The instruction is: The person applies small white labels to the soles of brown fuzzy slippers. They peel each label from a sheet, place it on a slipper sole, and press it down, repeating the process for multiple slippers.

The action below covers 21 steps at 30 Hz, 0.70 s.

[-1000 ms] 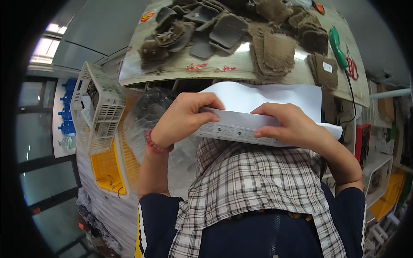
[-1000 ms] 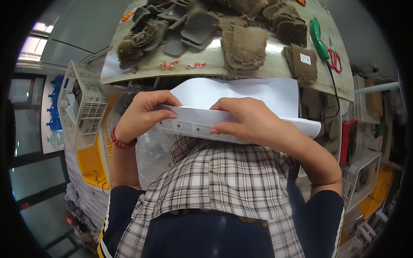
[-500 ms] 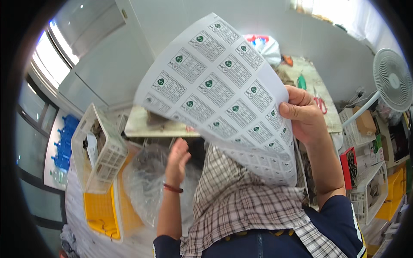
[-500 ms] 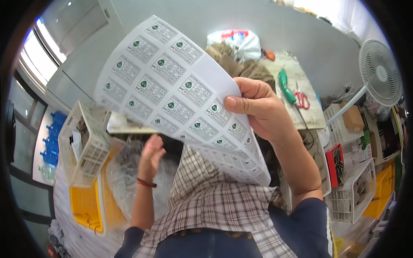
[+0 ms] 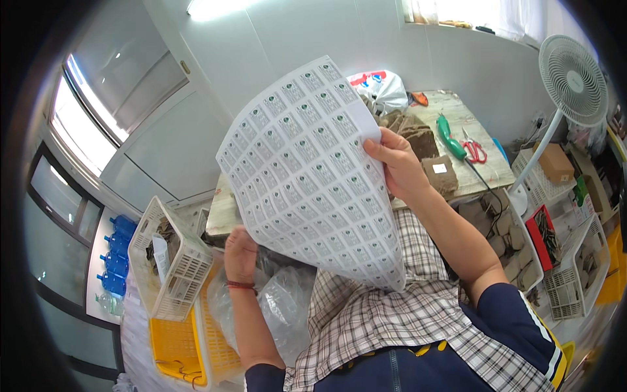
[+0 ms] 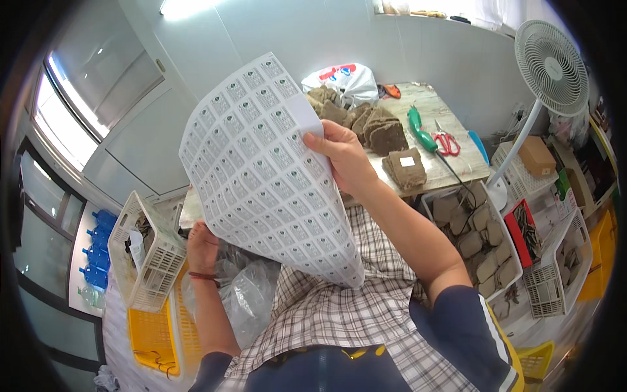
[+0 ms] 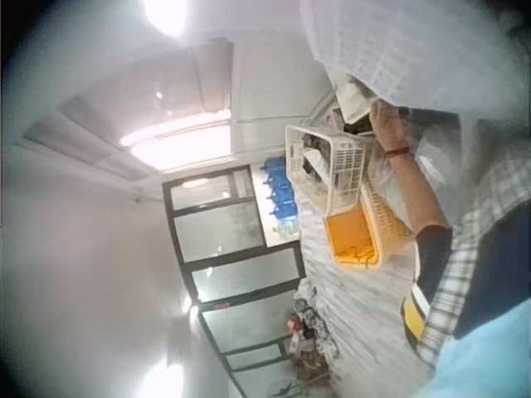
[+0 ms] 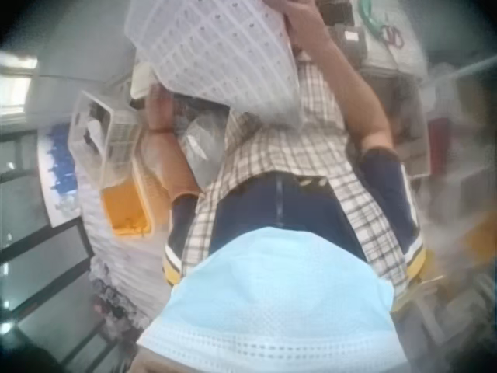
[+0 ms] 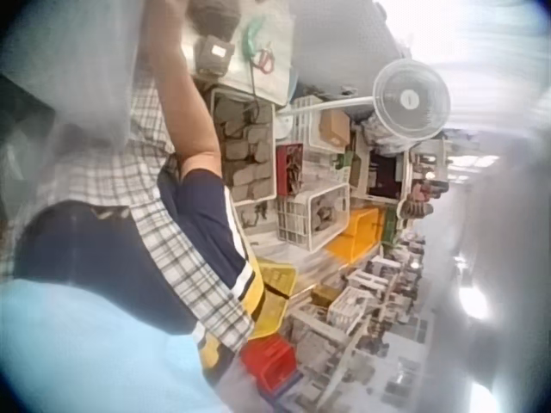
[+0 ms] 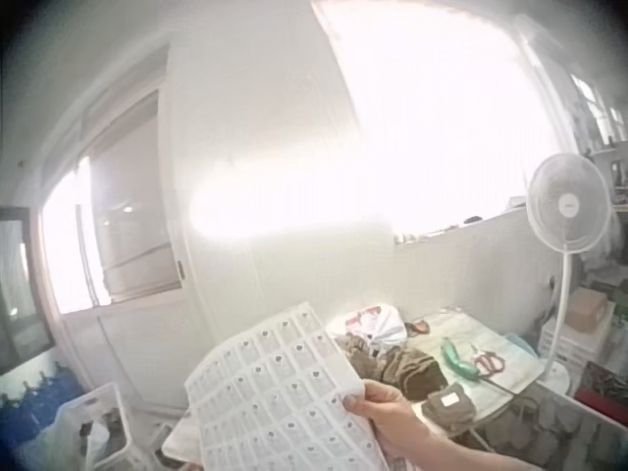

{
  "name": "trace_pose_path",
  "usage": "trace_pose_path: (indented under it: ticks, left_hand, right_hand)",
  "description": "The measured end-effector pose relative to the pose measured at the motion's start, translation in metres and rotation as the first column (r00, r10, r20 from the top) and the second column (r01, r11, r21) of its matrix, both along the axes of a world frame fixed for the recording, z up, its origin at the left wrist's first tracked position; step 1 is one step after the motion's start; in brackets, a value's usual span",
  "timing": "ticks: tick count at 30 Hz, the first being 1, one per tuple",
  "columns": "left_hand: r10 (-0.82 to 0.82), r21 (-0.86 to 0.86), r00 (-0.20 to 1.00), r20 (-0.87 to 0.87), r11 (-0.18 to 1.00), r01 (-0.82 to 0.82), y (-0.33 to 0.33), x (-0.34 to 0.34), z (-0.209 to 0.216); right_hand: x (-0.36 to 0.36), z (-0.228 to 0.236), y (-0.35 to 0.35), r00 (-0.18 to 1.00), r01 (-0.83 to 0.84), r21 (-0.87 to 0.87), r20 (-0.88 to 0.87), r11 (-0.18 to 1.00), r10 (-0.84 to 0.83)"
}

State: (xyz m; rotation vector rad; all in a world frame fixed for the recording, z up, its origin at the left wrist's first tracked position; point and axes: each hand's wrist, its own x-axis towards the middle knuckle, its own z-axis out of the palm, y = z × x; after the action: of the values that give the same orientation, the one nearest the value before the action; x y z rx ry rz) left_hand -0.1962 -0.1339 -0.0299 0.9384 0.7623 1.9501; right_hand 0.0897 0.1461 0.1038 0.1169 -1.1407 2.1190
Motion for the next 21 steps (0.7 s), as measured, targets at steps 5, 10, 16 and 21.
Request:
trace_pose_path:
  ticks: [5,10,16,21]
  left_hand:
    - [0.186,-0.207,0.977,0.104,0.965,-0.162,0.020,0.057,0.059]
    - [0.481,-0.153,0.876,0.046,0.870,-0.469,0.009,0.027,0.058]
    - [0.592,-0.091,0.804,-0.061,0.799,-0.595,0.005,0.013,0.082]
    - [0.613,-0.103,0.785,-0.087,0.778,-0.620,-0.001,0.013,0.085]
  right_hand:
    - [-0.019,0.013,0.009,0.993,0.089,0.111,0.070,0.990,-0.097]
    - [-0.018,0.024,0.010,0.955,-0.016,0.310,0.286,0.951,-0.077]
    - [-0.012,0.004,0.013,0.917,-0.127,0.306,0.400,0.943,-0.006]
    - [-0.012,-0.008,0.013,0.911,-0.167,0.252,0.410,0.953,0.051]
